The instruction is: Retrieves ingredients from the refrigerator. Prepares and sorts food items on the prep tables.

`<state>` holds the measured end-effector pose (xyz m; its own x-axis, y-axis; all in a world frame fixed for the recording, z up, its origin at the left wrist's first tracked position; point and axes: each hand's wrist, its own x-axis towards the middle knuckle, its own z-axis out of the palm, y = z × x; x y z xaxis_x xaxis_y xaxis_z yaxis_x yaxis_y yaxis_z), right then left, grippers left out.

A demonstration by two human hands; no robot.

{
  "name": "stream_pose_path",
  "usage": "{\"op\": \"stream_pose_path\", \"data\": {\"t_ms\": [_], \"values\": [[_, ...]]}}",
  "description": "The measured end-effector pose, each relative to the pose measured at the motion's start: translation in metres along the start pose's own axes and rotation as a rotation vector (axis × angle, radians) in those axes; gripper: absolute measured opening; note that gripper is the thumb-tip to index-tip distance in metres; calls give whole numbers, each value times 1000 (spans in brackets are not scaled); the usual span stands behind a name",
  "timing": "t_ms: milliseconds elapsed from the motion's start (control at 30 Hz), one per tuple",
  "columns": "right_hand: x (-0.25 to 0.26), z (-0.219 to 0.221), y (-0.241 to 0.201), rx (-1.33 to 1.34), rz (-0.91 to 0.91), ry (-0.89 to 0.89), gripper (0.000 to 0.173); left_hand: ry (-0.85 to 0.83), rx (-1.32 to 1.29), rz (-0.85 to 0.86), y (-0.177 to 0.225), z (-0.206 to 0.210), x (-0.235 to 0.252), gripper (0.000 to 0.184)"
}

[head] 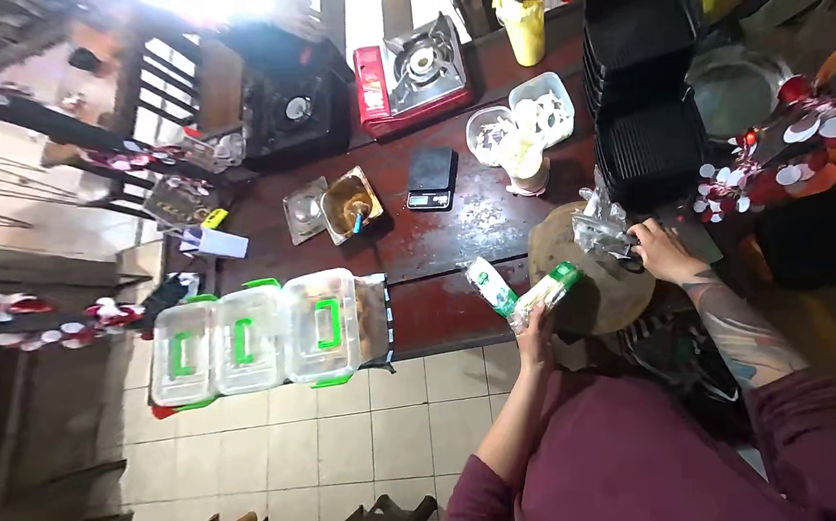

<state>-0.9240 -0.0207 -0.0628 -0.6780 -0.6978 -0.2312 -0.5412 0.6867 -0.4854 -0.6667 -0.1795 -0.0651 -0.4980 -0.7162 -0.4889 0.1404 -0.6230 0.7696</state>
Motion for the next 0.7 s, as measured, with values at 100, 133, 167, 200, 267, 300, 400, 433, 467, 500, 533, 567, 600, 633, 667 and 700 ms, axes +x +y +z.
{"op": "stream_pose_path", "data": {"t_ms": [100, 133, 167, 200, 267, 300, 400, 433, 467, 500, 533, 567, 600, 633, 667, 700], "values": [[-7, -11, 17, -24, -14, 40, 32, -229, 146, 41, -3, -9, 12, 58], [-14, -15, 19, -19, -17, 65, 33, -290, 247, 52, -2, -15, 14, 63], [-24, -17, 20, -10, -20, 92, 35, -320, 363, 67, -1, -21, 17, 69], [-35, -16, 21, 18, -18, 120, 38, -333, 488, 83, 0, -28, 19, 74], [-60, -20, 8, 156, 38, 132, 45, -349, 761, 135, 3, -45, 24, 87], [-71, -21, -3, 228, 54, 136, 46, -346, 882, 160, 3, -54, 27, 93], [-96, -8, -28, 429, 29, 104, 46, -296, 1066, 182, 3, -73, 24, 112], [-100, -1, -35, 463, 4, 81, 45, -262, 1098, 202, 4, -75, 20, 116], [-100, 7, -40, 472, -26, 52, 44, -214, 1127, 246, 3, -75, 15, 117], [-97, 14, -44, 461, -49, 16, 43, -160, 1158, 305, 2, -73, 10, 117], [-91, 18, -48, 443, -63, -22, 42, -110, 1187, 369, 1, -69, 5, 116], [-83, 21, -51, 415, -71, -56, 42, -75, 1220, 446, 0, -63, 1, 115], [-75, 23, -52, 388, -70, -76, 41, -65, 1252, 547, -3, -56, -2, 110], [-68, 24, -52, 356, -58, -82, 41, -90, 1276, 657, -5, -49, -3, 101], [-63, 22, -50, 321, -36, -82, 41, -142, 1304, 756, -6, -41, -4, 88], [-60, 18, -46, 289, -6, -81, 41, -200, 1345, 827, -7, -32, -2, 75]]}}
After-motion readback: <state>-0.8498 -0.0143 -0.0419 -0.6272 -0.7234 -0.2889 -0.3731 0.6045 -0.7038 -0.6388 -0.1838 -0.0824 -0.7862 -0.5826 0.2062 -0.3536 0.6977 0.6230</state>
